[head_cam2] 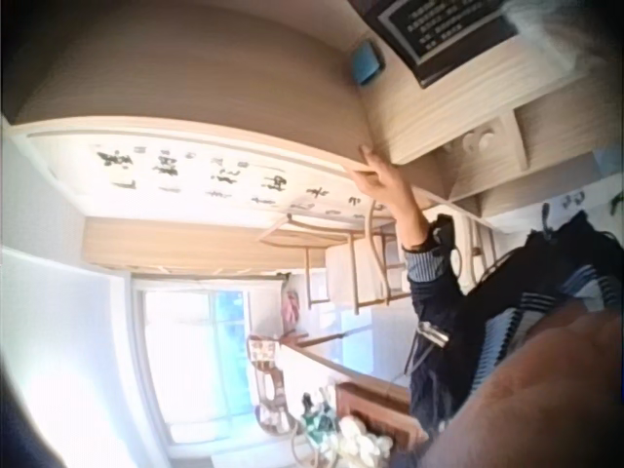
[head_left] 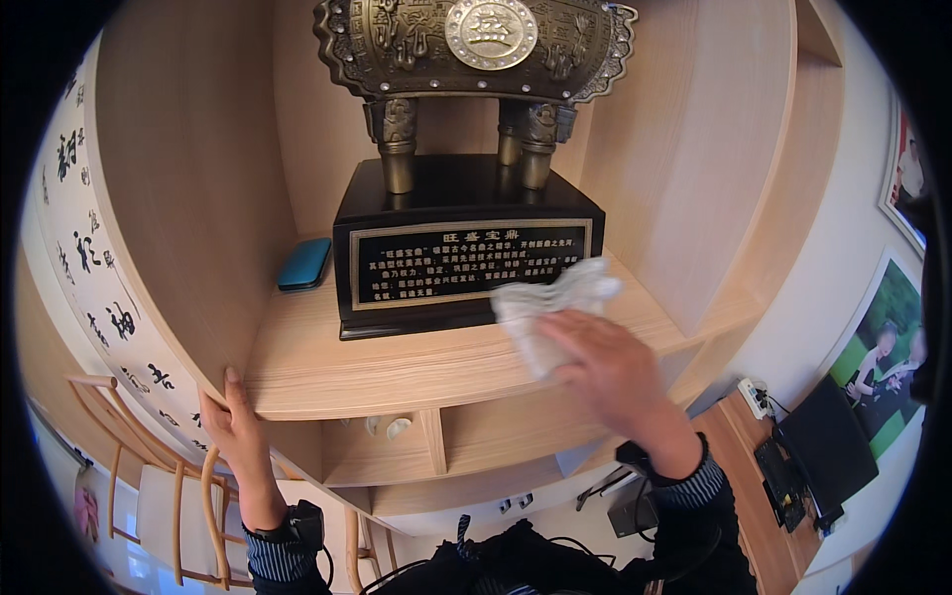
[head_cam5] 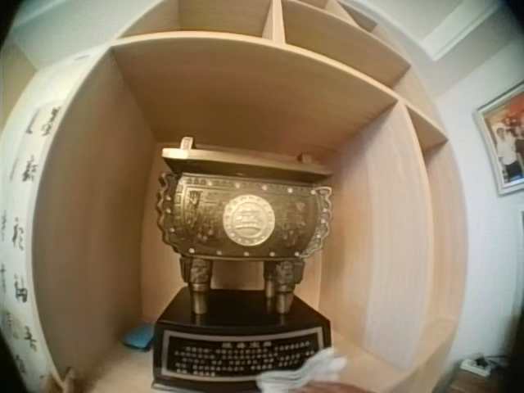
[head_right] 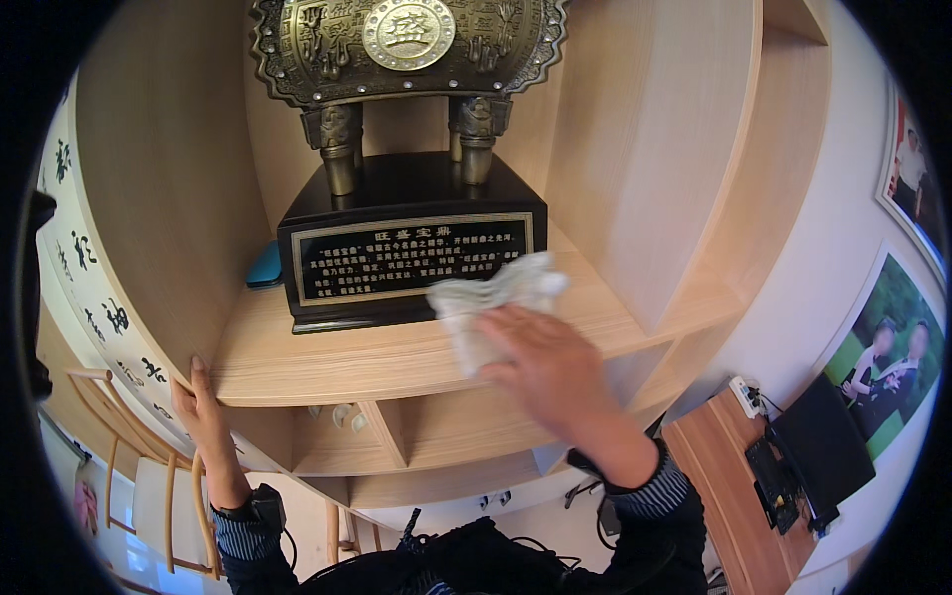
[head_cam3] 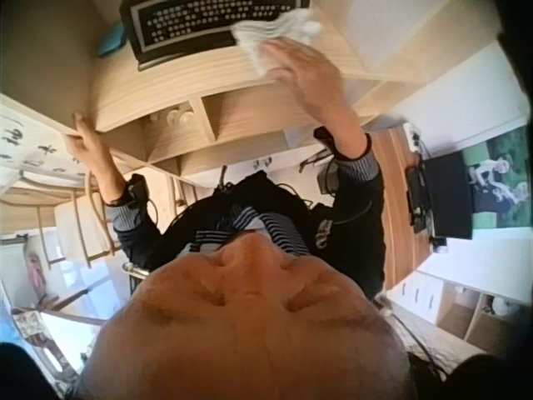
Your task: The person wipes a wooden desk with a cloth, then moves to a wooden shelf and wipes its surfaces and a decorative bronze object. The person uses a cloth throughout and handles the desk, shelf, and decorative object.
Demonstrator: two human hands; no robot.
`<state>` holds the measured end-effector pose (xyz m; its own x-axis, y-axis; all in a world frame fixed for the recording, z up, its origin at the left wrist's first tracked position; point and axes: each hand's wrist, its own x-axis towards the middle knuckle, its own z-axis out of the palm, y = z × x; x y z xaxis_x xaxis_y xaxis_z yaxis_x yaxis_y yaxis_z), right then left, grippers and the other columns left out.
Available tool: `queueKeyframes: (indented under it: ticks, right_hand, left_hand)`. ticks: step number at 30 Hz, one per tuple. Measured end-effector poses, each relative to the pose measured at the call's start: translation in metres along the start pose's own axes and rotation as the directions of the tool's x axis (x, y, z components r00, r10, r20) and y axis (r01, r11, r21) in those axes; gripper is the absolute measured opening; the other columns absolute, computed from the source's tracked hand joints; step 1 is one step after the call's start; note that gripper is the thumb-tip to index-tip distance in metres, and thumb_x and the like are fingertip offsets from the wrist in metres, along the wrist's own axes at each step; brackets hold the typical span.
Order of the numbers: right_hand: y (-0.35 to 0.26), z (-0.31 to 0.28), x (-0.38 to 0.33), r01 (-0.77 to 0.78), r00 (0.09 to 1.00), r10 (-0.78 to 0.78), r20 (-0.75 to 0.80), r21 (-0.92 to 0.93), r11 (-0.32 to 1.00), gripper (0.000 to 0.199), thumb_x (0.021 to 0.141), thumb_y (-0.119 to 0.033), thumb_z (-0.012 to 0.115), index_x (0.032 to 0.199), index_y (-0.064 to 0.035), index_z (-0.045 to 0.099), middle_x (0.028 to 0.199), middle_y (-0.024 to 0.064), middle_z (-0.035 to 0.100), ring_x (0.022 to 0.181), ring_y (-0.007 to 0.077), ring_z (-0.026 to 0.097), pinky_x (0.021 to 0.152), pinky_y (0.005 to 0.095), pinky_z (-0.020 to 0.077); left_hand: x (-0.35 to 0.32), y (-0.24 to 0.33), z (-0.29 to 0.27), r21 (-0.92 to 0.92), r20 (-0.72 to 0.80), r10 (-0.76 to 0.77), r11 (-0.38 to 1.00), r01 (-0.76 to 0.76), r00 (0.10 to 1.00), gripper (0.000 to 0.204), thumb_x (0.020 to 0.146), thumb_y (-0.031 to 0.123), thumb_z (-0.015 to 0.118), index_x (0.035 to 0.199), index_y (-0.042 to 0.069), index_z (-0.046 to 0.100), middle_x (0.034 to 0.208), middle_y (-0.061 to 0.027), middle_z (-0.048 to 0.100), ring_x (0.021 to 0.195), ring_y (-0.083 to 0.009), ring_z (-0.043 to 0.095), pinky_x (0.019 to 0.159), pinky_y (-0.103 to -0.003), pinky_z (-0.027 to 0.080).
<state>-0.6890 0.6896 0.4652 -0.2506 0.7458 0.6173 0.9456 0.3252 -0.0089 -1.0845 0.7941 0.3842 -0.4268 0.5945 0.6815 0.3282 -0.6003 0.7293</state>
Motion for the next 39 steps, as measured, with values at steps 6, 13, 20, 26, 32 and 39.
queueKeyframes:
  ticks: [6, 13, 20, 26, 32, 39]
  right_hand:
    - [0.032, -0.005, -0.029, -0.194, 0.975, 0.177, -0.137, -0.125, 0.973, 0.054, 0.090, -0.029, 0.071, 0.137, -0.0046, 0.060, 0.138, 0.0160, 0.062, 0.128, 0.0354, 0.057, 0.108, 0.0437, 0.0451]
    - [-0.020, 0.027, -0.012, -0.158, 0.973, 0.106, -0.206, -0.255, 0.954, 0.071, 0.088, -0.046, 0.072, 0.135, 0.0047, 0.058, 0.136, 0.0262, 0.061, 0.130, 0.0380, 0.058, 0.111, 0.0477, 0.0428]
    - [-0.098, 0.061, 0.022, -0.028, 0.983, 0.002, -0.182, -0.137, 0.990, 0.088, 0.086, -0.064, 0.064, 0.139, 0.0058, 0.054, 0.135, 0.0324, 0.059, 0.131, 0.0412, 0.056, 0.114, 0.0523, 0.0394]
    - [-0.113, 0.071, 0.038, 0.218, 0.964, -0.200, -0.175, 0.088, 0.972, 0.079, 0.084, -0.051, 0.074, 0.141, -0.0015, 0.053, 0.145, 0.0239, 0.054, 0.135, 0.0341, 0.053, 0.115, 0.0457, 0.0386]
    - [-0.032, 0.032, 0.000, 0.049, 0.994, -0.045, -0.095, 0.039, 0.998, 0.061, 0.083, -0.027, 0.076, 0.138, -0.0079, 0.057, 0.145, 0.0125, 0.058, 0.135, 0.0318, 0.054, 0.112, 0.0425, 0.0421]
    - [0.051, -0.013, -0.047, -0.218, 0.956, 0.192, -0.222, -0.101, 0.971, 0.046, 0.086, -0.020, 0.074, 0.128, -0.0053, 0.062, 0.134, 0.0124, 0.064, 0.127, 0.0306, 0.058, 0.106, 0.0420, 0.0451]
  left_hand:
    - [-0.002, 0.001, -0.002, 0.007, 0.009, -0.046, 0.999, 0.046, 0.999, 0.041, 0.106, 0.030, 0.057, 0.123, -0.007, 0.059, 0.109, -0.0136, 0.067, 0.100, -0.0179, 0.059, 0.090, -0.030, 0.046]
    - [-0.002, 0.002, -0.001, 0.030, 0.012, -0.037, 0.999, 0.037, 0.999, 0.042, 0.106, 0.032, 0.058, 0.124, -0.007, 0.059, 0.108, -0.0130, 0.067, 0.099, -0.0174, 0.058, 0.089, -0.030, 0.046]
    - [-0.002, 0.001, 0.001, -0.025, 0.020, -0.039, 0.999, 0.040, 0.999, 0.040, 0.107, 0.029, 0.056, 0.124, -0.007, 0.059, 0.111, -0.0126, 0.066, 0.101, -0.0173, 0.058, 0.090, -0.030, 0.046]
    - [-0.002, -0.004, 0.001, -0.063, 0.020, 0.014, 0.998, -0.013, 1.000, 0.039, 0.107, 0.028, 0.055, 0.125, -0.007, 0.059, 0.112, -0.0131, 0.066, 0.102, -0.0182, 0.059, 0.092, -0.030, 0.046]
    - [0.000, -0.009, -0.002, -0.051, 0.032, -0.068, 0.996, 0.070, 0.997, 0.040, 0.107, 0.030, 0.056, 0.124, -0.007, 0.059, 0.110, -0.0124, 0.065, 0.101, -0.0173, 0.057, 0.089, -0.030, 0.046]
    - [-0.004, -0.003, 0.000, -0.110, 0.035, -0.040, 0.993, 0.043, 0.999, 0.038, 0.108, 0.029, 0.055, 0.123, -0.005, 0.058, 0.106, -0.0086, 0.064, 0.094, -0.0134, 0.055, 0.083, -0.026, 0.045]
